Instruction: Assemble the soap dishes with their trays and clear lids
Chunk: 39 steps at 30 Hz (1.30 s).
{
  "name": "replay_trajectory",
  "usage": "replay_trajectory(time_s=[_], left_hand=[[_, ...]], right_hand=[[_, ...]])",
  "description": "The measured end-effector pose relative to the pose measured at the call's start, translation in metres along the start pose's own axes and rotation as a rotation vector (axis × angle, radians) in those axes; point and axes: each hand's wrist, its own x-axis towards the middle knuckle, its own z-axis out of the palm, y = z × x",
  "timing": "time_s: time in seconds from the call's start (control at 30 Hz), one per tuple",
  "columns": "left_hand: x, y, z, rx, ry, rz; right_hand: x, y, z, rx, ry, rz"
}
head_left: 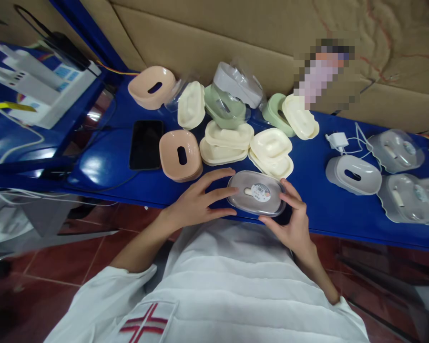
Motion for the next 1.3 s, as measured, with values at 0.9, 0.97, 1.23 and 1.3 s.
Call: replay_trajectory(time_s=[0.9,0.97,1.23,1.3], left_hand=[[0.001,-0.007,0.008,0.128,-0.102,0.067],[0.001,-0.006,0.002,0.175,-0.106,0.088],[-0.011,0.0,-0.059,0.457,0.279,-0.167],[-0.013,-0.003,-0.063,0.514,0.301,-0.223]], right_hand=[[0.009,-0.003,-0.01,-0.193,-0.318,-0.069],[0.007,-0.003,-0.019,-0.184,-0.317,-0.074],[-0.033,0.023,-0.094,-0.41,-0.049,0.194],[-0.035,0.03,-0.099,-0.518,0.033,0.227]])
